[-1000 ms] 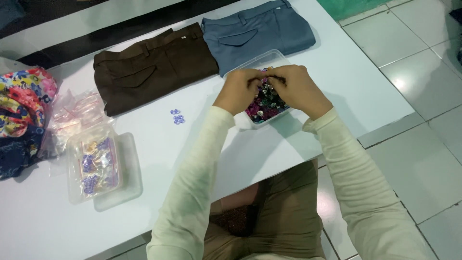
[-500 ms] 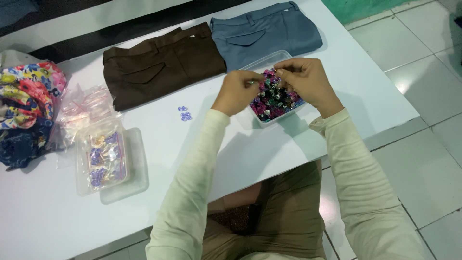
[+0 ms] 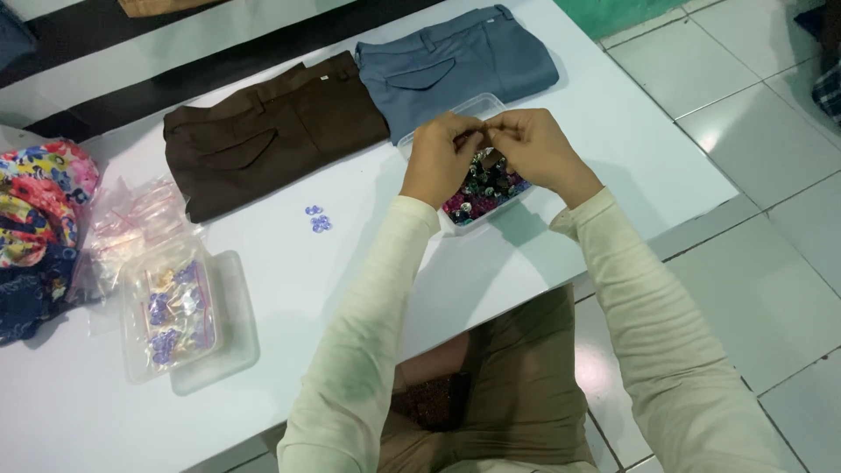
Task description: Bag small decorative items and sort through a container of colorful buttons
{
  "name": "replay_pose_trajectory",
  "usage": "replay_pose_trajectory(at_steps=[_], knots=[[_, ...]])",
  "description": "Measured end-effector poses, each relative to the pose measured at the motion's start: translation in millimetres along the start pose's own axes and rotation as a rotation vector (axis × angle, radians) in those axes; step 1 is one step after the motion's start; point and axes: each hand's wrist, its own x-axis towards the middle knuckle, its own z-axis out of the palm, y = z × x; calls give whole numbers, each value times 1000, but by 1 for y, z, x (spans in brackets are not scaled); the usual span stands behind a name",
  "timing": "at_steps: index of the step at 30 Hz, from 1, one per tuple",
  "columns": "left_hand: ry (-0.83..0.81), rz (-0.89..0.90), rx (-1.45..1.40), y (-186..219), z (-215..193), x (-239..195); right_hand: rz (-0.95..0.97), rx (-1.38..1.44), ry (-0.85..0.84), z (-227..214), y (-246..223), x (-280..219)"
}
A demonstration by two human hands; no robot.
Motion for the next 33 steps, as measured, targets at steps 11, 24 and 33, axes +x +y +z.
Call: replay_pose_trajectory(at_steps=[11,24,33], knots=[[-100,73,789,-32,-38,-14,-266,-622,-482,31,-57,-11],[-154,78,953,-16,19,-29,-124,-733,-312,0,18,15],[-231,27,395,-4,-12,-24,-104,-678,-179,-3,-1,22]])
